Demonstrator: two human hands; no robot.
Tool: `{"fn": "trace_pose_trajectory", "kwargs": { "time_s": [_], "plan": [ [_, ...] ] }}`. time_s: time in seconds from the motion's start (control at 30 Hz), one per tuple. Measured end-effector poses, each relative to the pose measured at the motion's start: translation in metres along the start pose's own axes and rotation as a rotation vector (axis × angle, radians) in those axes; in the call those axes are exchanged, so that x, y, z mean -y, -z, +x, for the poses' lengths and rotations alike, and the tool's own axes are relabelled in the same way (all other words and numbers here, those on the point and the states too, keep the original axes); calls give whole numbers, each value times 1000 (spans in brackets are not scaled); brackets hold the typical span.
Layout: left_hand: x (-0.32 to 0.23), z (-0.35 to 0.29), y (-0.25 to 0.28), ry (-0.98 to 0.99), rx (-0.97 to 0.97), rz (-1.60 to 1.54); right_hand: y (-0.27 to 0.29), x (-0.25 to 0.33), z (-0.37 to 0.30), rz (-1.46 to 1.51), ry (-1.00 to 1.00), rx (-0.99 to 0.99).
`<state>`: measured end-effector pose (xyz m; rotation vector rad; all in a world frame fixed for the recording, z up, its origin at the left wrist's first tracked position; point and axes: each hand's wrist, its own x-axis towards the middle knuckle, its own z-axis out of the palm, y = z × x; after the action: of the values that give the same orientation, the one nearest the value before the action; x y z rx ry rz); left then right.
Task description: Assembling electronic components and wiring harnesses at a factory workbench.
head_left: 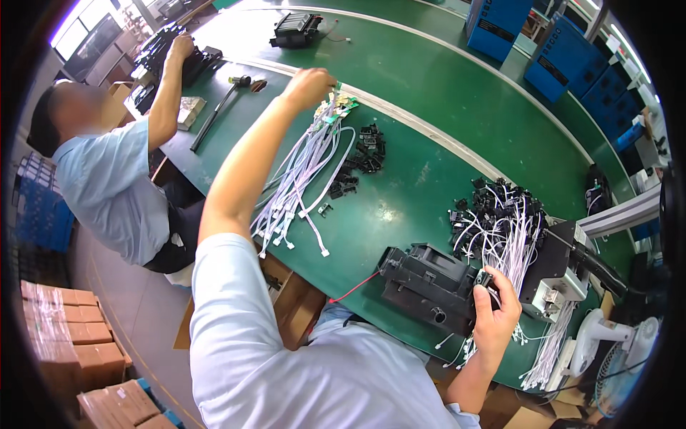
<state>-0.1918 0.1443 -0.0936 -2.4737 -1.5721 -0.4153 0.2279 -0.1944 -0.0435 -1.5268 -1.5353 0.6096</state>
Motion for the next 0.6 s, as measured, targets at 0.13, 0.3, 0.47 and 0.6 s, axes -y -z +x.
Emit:
{"fn": "trace_pose_trajectory", "kwargs": {
  "time_s": [0.13, 0.3, 0.47, 0.6],
  "plan": [
    [-7, -20, 72, 5, -334, -182, -2, -2, 1, 26, -8, 3],
    [-27, -40, 154, 228, -619, -316, -1, -3, 2, 32, 9, 1],
    [-36, -34, 163, 167, -672, -470, -3, -4, 1, 29, 42, -14],
    [-41, -31, 206, 19, -887, -490, -3, -2, 1, 52, 21, -7]
  ]
}}
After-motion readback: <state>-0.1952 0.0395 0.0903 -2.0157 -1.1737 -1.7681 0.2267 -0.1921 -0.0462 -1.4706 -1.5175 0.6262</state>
